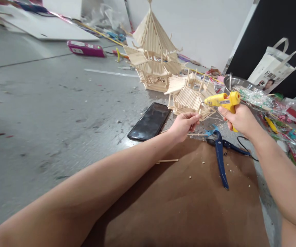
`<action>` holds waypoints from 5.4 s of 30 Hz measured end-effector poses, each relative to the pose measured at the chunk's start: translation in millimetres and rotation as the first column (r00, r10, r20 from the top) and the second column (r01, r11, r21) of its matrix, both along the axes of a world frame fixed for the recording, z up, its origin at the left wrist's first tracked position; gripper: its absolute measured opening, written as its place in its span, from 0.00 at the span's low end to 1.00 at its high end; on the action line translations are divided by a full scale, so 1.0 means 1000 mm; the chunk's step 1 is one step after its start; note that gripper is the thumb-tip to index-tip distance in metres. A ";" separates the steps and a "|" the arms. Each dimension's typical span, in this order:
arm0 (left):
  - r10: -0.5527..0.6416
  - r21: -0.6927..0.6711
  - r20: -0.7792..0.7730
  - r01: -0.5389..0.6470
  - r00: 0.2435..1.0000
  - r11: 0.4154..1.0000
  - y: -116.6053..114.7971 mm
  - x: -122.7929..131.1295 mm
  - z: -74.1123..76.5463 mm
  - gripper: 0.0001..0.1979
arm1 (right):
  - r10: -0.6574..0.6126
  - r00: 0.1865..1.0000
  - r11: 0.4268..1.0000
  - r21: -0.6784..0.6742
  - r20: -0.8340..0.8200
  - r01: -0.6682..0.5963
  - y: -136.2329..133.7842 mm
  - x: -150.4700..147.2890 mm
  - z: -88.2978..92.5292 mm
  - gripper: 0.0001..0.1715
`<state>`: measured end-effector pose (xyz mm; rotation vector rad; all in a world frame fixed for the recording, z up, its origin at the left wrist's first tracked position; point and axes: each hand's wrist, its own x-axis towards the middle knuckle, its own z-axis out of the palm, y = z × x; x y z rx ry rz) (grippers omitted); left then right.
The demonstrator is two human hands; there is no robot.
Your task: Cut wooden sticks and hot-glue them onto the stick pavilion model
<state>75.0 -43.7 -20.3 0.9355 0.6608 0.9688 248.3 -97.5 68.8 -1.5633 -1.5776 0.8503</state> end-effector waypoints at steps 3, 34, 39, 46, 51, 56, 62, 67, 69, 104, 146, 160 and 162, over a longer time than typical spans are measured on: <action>0.009 0.021 -0.004 -0.009 1.000 1.000 -0.001 0.000 0.000 0.10 | -0.131 0.979 0.991 0.034 0.155 0.127 -0.002 -0.006 0.004 0.17; 0.365 0.489 -0.867 0.724 0.340 0.487 -0.029 0.000 -0.010 0.11 | -0.346 0.727 0.848 0.132 -0.593 0.513 -0.058 0.014 -0.094 0.15; 0.033 0.670 -0.583 0.458 0.811 0.584 -0.048 0.009 -0.008 0.09 | -0.280 0.623 0.737 0.252 -0.730 0.627 -0.057 -0.015 -0.088 0.14; -0.249 0.697 -0.444 0.507 0.861 0.508 -0.056 0.010 -0.004 0.09 | -0.141 0.483 0.945 0.029 -0.864 0.326 -0.059 -0.059 -0.082 0.21; -0.251 0.665 -0.526 0.576 0.813 0.475 -0.053 0.006 -0.002 0.10 | -0.088 0.583 0.991 -0.010 -0.808 0.136 -0.058 -0.058 -0.087 0.24; -0.187 0.655 -0.562 0.571 0.806 0.495 -0.053 0.006 0.001 0.10 | 0.107 0.843 0.991 0.125 -0.528 -0.047 -0.062 -0.015 -0.086 0.20; -0.091 0.664 -0.580 0.534 0.810 0.523 -0.053 0.005 0.003 0.09 | -0.427 0.815 0.899 0.280 0.392 0.337 -0.015 0.090 -0.072 0.19; -0.070 0.651 -0.597 0.533 0.799 0.540 -0.055 0.003 0.006 0.09 | -0.169 0.304 0.935 0.055 0.937 0.349 0.047 0.129 -0.070 0.22; -0.063 0.655 -0.594 0.527 0.802 0.542 -0.054 0.003 0.006 0.09 | -0.107 0.286 0.925 -0.010 0.952 0.379 0.060 0.131 -0.075 0.20; -0.352 0.325 -0.257 0.424 0.900 0.846 -0.060 0.008 0.000 0.13 | -0.293 0.850 0.760 0.433 -0.439 0.485 -0.079 0.013 -0.048 0.10; -0.165 0.794 -0.393 0.425 0.905 0.435 -0.069 0.008 0.001 0.10 | -0.126 0.872 0.874 0.363 -0.472 0.323 -0.089 0.004 -0.084 0.06; -0.233 0.736 -0.341 0.413 0.911 0.536 -0.070 0.009 0.001 0.10 | -0.083 0.788 0.794 0.438 -0.610 0.422 -0.088 -0.011 -0.073 0.08; -0.236 0.732 -0.352 0.423 0.906 0.534 -0.070 0.009 0.001 0.10 | -0.113 0.782 0.780 0.433 -0.613 0.452 -0.087 -0.010 -0.073 0.10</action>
